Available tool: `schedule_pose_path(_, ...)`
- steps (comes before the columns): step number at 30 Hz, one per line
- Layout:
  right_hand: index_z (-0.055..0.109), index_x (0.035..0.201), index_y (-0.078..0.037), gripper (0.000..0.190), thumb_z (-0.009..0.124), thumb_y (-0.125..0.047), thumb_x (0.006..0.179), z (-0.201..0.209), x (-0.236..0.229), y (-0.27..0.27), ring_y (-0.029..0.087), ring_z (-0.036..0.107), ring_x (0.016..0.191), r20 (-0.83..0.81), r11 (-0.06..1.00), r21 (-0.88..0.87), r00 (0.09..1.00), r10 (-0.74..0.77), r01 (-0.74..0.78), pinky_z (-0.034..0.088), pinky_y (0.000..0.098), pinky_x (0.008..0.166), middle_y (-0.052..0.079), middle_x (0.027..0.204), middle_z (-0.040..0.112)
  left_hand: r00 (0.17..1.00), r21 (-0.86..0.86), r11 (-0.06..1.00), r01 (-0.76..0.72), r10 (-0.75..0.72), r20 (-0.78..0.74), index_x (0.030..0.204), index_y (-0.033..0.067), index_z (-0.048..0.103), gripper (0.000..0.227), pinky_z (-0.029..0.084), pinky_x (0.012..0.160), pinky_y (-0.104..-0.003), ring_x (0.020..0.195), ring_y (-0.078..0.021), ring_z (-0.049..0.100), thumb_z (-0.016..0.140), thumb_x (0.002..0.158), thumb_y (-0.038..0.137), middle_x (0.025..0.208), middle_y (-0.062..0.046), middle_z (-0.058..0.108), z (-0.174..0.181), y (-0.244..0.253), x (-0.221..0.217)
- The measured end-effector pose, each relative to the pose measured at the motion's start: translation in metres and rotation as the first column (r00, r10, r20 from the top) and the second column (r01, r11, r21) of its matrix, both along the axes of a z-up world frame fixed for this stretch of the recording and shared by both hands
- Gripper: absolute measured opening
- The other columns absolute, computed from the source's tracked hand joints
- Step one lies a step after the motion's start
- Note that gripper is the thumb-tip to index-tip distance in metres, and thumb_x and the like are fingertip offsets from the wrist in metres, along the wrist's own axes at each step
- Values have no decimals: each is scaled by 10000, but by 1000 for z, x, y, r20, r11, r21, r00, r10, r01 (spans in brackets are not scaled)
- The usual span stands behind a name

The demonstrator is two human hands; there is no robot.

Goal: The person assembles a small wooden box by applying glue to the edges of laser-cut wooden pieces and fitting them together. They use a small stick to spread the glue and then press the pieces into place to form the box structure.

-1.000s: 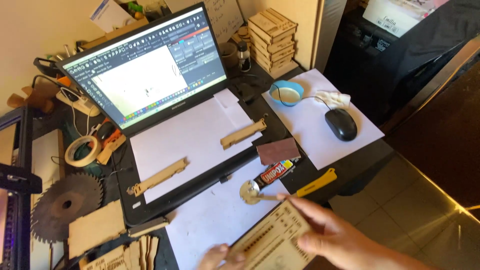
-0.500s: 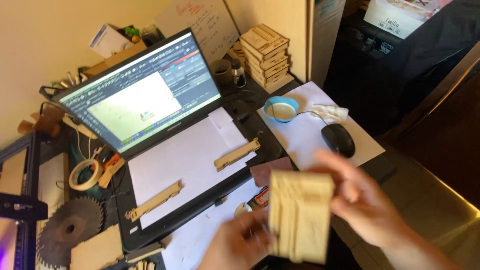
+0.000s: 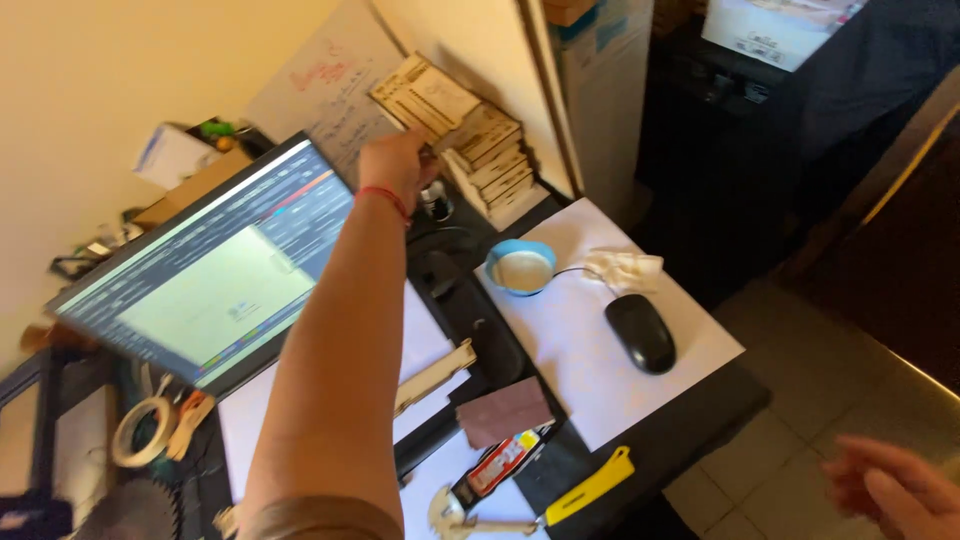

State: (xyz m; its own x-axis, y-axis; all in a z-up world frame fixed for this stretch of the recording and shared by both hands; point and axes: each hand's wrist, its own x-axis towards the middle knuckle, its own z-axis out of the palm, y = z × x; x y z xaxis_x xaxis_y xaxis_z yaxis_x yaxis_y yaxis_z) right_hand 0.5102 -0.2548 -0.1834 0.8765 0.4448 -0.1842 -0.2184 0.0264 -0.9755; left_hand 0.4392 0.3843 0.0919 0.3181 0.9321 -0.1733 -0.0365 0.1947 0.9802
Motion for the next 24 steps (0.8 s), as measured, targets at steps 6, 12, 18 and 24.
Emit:
schedule_pose_path(6, 600, 1338, 189, 329, 459, 81, 1062, 2, -25, -12, 464, 594, 769, 22, 975, -158, 988, -156, 157, 453, 494, 638, 374, 1039, 662, 0, 10, 675, 738, 15, -1000, 1474, 191, 402, 488, 526, 580, -203, 746, -70, 637, 506, 1011, 75, 1043, 60, 661, 33, 5, 18)
schedule_pose_path(12, 635, 1280, 191, 304, 475, 94, 1040, 31, -22, 25, 431, 601, 786, -57, 966, -228, 989, -140, 123, 474, 484, 705, 366, 1016, 681, 854, -6, 994, 106, -94, -512, 1146, 11, 651, 316, 664, 636, -210, 729, -138, 739, 621, 945, 252, 928, -81, 728, 51, -30, 14)
schedule_pose_path(18, 636, 1263, 193, 302, 468, 73, 1043, 3, -20, 26, 428, 580, 766, -77, 979, -167, 988, -134, 119, 390, 433, 644, 361, 1005, 664, 868, -62, 990, 128, -142, -475, 1203, 51, 550, 329, 604, 547, -195, 623, -130, 681, 612, 941, 241, 786, -119, 707, 41, -31, 12)
schedule_pose_path(24, 657, 1295, 185, 344, 468, 96, 1022, 1, -18, 16, 438, 627, 842, -113, 966, -256, 991, -74, 43, 456, 466, 748, 376, 1051, 711, 776, -16, 979, 205, -173, -606, 760, 113, 458, 291, 467, 405, -208, 498, -106, 569, 624, 984, 197, 602, -49, 618, 21, -3, 26)
